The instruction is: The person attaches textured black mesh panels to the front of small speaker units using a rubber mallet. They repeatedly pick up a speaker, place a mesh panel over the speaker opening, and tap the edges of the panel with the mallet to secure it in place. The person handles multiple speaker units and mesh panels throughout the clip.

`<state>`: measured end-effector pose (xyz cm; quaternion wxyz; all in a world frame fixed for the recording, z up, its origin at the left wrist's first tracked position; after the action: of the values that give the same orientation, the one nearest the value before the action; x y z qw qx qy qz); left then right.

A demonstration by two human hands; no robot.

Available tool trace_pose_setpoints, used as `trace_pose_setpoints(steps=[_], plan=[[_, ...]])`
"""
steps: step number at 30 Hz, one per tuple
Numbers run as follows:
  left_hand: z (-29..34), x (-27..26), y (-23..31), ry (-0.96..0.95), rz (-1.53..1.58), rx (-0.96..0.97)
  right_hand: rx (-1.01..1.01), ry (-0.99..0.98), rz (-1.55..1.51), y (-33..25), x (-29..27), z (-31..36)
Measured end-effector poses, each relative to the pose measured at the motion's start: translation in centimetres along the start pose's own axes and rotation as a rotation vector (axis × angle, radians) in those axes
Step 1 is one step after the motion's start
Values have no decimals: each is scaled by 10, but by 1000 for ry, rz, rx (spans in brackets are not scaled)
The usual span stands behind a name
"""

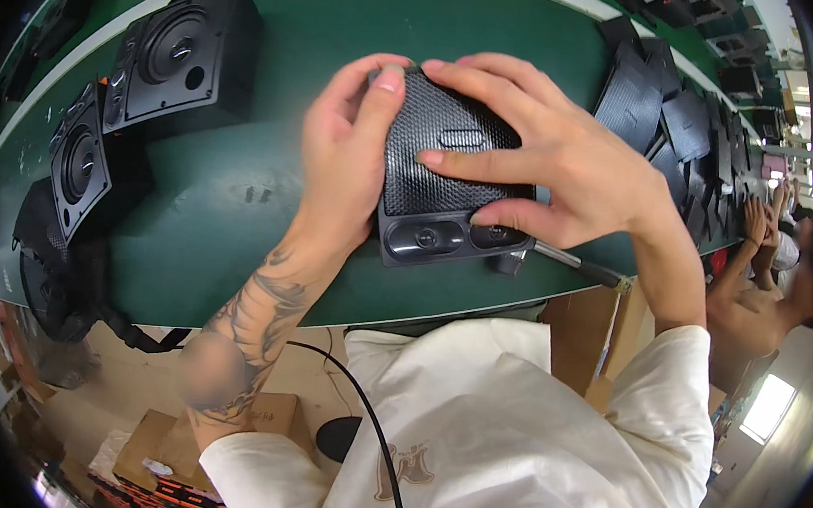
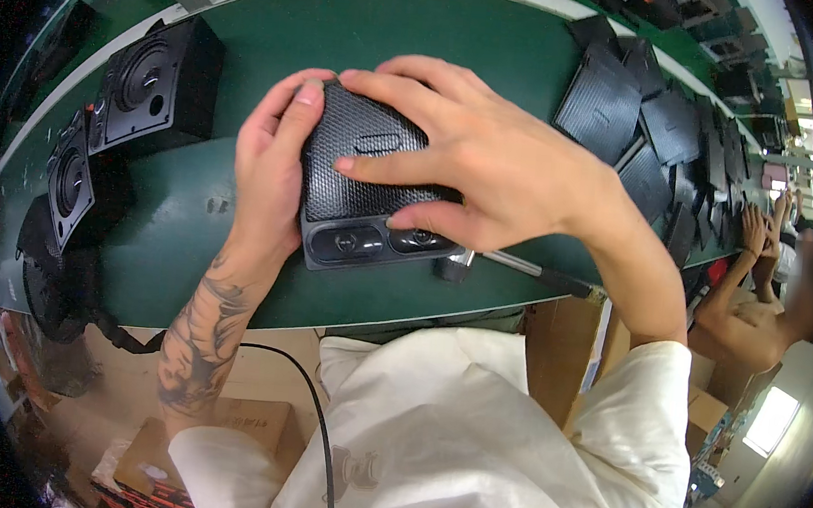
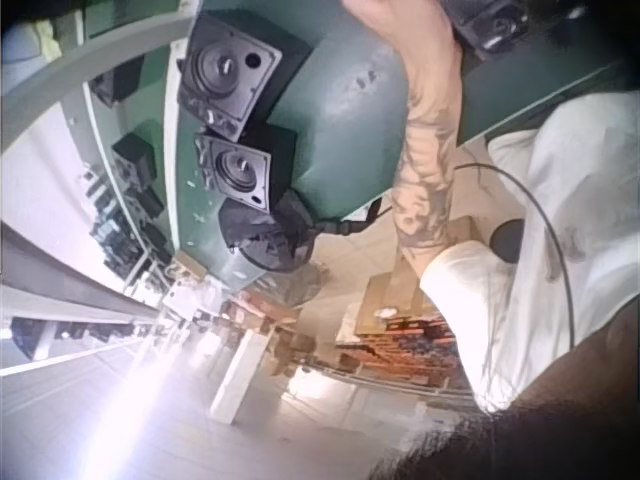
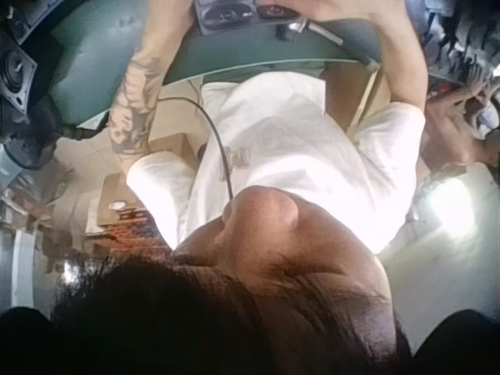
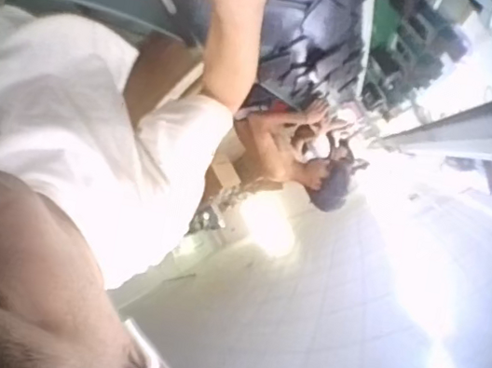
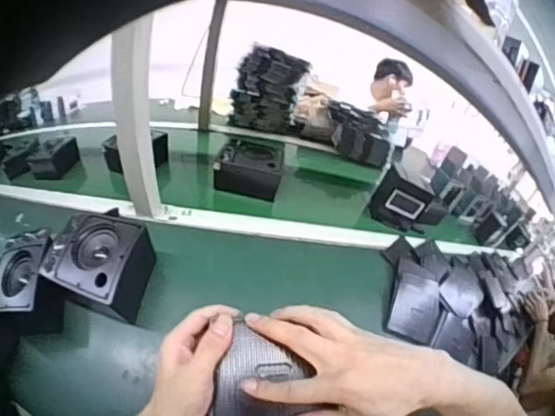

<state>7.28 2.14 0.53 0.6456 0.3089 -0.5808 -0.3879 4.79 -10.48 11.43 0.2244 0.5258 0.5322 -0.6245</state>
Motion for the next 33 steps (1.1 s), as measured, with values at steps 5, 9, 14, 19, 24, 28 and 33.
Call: trace_pose_setpoints(steps=[5,9,14,19,24,28,33], plan=[[5,-11,1,68,-55,12,17,-33,-28,-2,3,0],[8,-17,9,95,38,79,160,380,-188,19,-8,18],[15,-19,27,86,-29,346,566,462,-904,60,30,36],[18,9,31,-179,-72,401,231,452,-239,30,-50,26],[19,23,19,-367,-307,442,90,151,144,9,-39,20],[17,40,21,-367,-440,454,57,191,235,11,-30,32],[23,49,26,-411,-516,500,545,796,-234,31,-28,94]])
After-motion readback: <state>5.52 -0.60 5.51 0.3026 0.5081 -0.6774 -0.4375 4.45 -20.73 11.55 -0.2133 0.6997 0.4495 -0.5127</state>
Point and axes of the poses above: each hand's wrist, its own z-axis away from the middle knuckle, its own x-axis out of the palm, y = z × x, the point moved 9 cm from there along -z, towards the middle knuckle, and after that the axes turned 1 degree about -y, right-handed, at the moved point
